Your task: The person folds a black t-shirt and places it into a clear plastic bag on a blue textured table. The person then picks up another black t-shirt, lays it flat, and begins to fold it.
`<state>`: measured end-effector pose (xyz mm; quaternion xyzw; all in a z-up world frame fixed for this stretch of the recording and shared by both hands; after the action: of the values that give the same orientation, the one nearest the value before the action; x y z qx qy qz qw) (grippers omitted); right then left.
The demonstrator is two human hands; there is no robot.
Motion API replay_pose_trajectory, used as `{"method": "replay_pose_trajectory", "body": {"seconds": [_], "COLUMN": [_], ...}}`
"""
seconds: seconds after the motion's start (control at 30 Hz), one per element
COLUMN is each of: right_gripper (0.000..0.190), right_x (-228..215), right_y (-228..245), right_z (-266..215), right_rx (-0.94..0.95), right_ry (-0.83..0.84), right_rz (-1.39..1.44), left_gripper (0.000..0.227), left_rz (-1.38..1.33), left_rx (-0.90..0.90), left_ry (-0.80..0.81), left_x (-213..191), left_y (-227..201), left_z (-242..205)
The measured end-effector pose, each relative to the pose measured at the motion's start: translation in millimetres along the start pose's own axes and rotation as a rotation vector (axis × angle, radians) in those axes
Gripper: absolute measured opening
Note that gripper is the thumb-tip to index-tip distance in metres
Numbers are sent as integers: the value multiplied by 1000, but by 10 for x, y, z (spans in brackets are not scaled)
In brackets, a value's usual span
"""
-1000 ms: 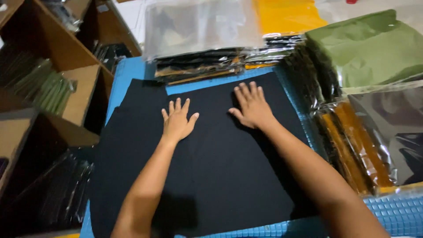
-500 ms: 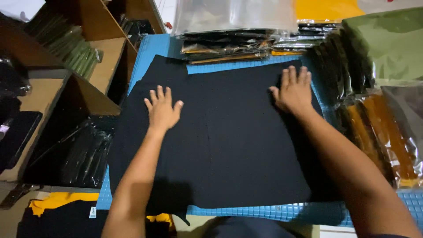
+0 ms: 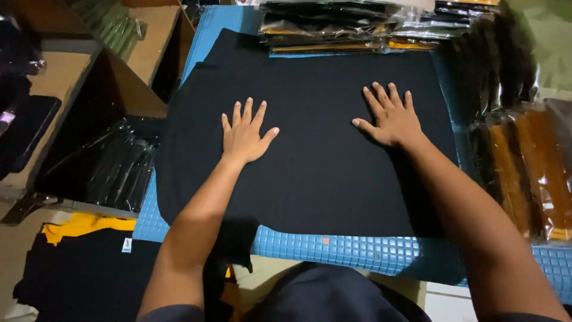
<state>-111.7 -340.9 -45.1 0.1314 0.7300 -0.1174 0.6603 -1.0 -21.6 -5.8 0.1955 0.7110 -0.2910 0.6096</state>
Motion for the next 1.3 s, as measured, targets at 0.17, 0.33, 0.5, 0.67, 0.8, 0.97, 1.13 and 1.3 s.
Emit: {"method": "replay_pose_trajectory", "body": {"seconds": [0.17, 0.33, 0.5, 0.67, 0.8, 0.97, 1.13, 1.3], "right_gripper": [92, 92, 98, 100, 103, 94, 93, 99], "right_x": [-130, -188, -236, -227, -36, -266, -311, -120], "right_y": [-45, -156, -229, -244, -369, 721, 2207, 2218], "right_z": [-259, -480, -628, -638, -554, -140, -173, -213], "right_rx": [50, 56, 129, 140, 192, -84, -419, -339], "right_ry": [-6, -28, -4, -2, 36, -396, -158, 33], "right_rz": [3, 7, 178, 169, 125, -107, 50, -101], "left_gripper": [74, 73, 80, 83, 77, 70, 67, 78], "left_rz": [-28, -49, 20, 91, 319, 85, -185, 85], "left_rx": [9, -58, -190, -303, -237, -51, -40, -295], "left_ry": [1, -4, -67, -41, -195, -242, -99, -9], "left_x": [47, 38, -85, -95, -148, -388, -186, -240], "left_y": [71, 536, 1375, 1810, 1756, 1069, 1287, 1977], "left_z": [-20, -241, -513, -775, -692, -207, 265, 305]}}
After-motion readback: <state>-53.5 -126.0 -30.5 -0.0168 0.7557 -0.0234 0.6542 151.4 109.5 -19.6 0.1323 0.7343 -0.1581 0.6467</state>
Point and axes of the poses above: each hand's wrist, its own z-axis towards the middle knuckle, its own x-axis out of the palm, y = z × x, the point moved 10 cm from there along z, towards the middle knuckle, and after that the axes turned 6 degrees about x, right-handed, at the moved point
